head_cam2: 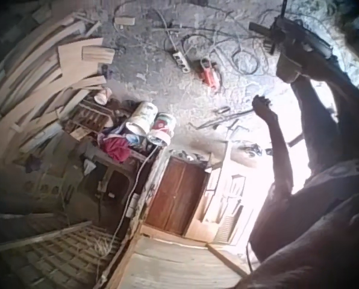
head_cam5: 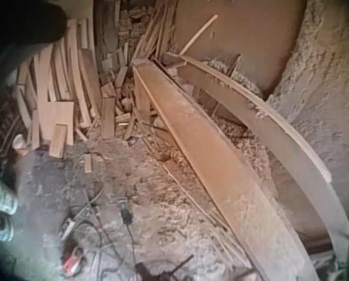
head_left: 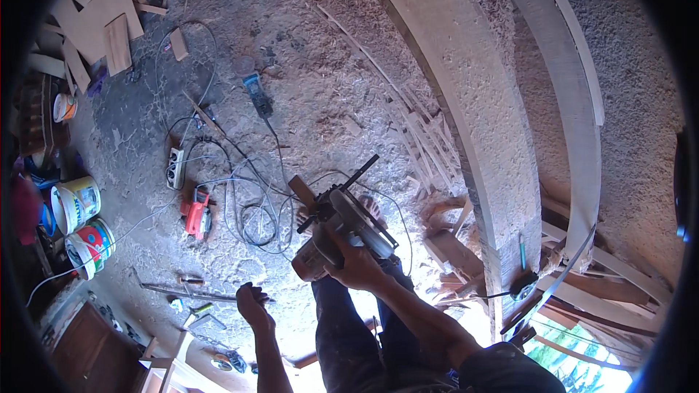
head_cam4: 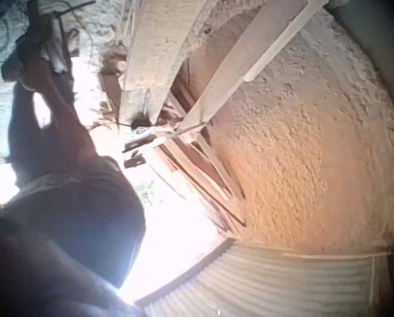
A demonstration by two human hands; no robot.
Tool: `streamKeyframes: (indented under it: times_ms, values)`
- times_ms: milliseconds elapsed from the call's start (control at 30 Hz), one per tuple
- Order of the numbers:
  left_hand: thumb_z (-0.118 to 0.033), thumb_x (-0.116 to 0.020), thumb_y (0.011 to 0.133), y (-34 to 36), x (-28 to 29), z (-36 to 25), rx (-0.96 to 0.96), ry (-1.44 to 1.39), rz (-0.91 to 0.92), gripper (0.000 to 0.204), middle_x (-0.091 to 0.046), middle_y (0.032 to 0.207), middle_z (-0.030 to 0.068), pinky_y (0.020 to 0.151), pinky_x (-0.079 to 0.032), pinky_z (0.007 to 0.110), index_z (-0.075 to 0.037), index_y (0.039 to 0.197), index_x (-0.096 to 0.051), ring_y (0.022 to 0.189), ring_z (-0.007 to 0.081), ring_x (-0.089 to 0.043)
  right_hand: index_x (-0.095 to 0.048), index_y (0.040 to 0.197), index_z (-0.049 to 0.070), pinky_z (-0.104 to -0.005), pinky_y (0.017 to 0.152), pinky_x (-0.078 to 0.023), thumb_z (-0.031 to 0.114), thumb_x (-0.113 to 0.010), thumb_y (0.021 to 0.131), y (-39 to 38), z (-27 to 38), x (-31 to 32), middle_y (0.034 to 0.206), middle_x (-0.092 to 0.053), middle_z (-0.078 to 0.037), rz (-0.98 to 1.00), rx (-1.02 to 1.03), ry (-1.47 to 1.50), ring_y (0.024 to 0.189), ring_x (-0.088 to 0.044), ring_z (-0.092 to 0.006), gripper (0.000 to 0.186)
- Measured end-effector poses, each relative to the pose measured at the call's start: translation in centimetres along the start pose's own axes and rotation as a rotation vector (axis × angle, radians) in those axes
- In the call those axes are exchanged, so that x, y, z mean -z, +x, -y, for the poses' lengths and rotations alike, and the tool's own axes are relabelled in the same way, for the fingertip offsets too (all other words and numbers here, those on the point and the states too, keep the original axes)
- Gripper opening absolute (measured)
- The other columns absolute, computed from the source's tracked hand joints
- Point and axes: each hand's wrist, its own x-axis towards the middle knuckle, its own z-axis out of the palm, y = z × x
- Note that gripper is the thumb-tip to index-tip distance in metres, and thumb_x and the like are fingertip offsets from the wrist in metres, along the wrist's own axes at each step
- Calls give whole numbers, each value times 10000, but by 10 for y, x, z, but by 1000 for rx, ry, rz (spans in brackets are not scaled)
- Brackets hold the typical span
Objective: The person measures a wooden plank with a tape measure, marks it, and then uses a circular saw to cut the plank into smaller pieces. The person handles the wood and saw with both hands, positioning the wood on a workbench and cutting it multiple times.
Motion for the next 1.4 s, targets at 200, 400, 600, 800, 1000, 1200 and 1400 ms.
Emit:
streamKeyframes:
  times_ms: [200, 400, 600, 800, 1000, 1200, 1400]
  values:
    - [-228, -523, 990, -35, -50, 54, 90, 417, 332, 227, -648, 837, 81, 590, -505, 281, -22, 1025, -612, 652, 136, -607, -275, 1541, 107, -493, 1021, -461, 134, -698, 802, -5, -53, 5, 1289, -566, -301, -254, -14, 48, 1219, -546, -456, 851]
    - [-257, -517, 992, -7, -39, 67, -181, 717, 591, 282, -620, 885, 100, 558, -495, 314, 2, 1022, -624, 609, 161, -591, -316, 1522, 116, -484, 967, -498, 145, -668, 826, -18, -65, 3, 1212, -613, -288, -384, -145, 235, 1153, -589, -456, 780]
    - [-284, -564, 954, 23, -36, -11, -27, 804, 514, 266, -625, 847, 62, 564, -483, 287, -58, 1085, -615, 644, 143, -584, -326, 1526, 116, -445, 923, -515, 195, -686, 850, -44, -57, -25, 1154, -653, -232, -586, -190, 425, 1096, -647, -382, 770]
    - [-277, -557, 968, 68, -69, -39, -133, 889, 589, 214, -606, 808, 52, 531, -470, 275, -63, 971, -564, 635, 154, -593, -309, 1537, 134, -436, 889, -527, 216, -690, 854, -80, -63, -49, 1117, -669, -227, -694, -234, 533, 1053, -665, -385, 787]
    - [-267, -536, 994, 72, -161, -4, -219, 969, 795, 205, -530, 730, 10, 531, -422, 260, -84, 908, -564, 592, 110, -516, -286, 1541, 128, -443, 836, -556, 173, -679, 836, -123, -100, -74, 1053, -689, -241, -862, -212, 608, 1002, -677, -411, 808]
    - [-274, -496, 975, 145, -235, 144, -1158, 1568, 1178, 250, -647, 839, 176, 717, -504, 503, -59, 973, -624, 756, 400, -627, -313, 1522, 80, -443, 798, -569, 173, -665, 854, -170, -156, -84, 1043, -688, -259, -829, -347, 586, 952, -696, -404, 761]
    - [-290, -552, 929, 93, -332, 285, -1100, 1569, 1361, 265, -669, 942, 185, 805, -518, 503, -62, 1043, -627, 941, 397, -648, -327, 1518, 99, -487, 708, -573, 187, -669, 830, -207, -216, -116, 962, -686, -268, -789, -438, 397, 841, -695, -435, 773]
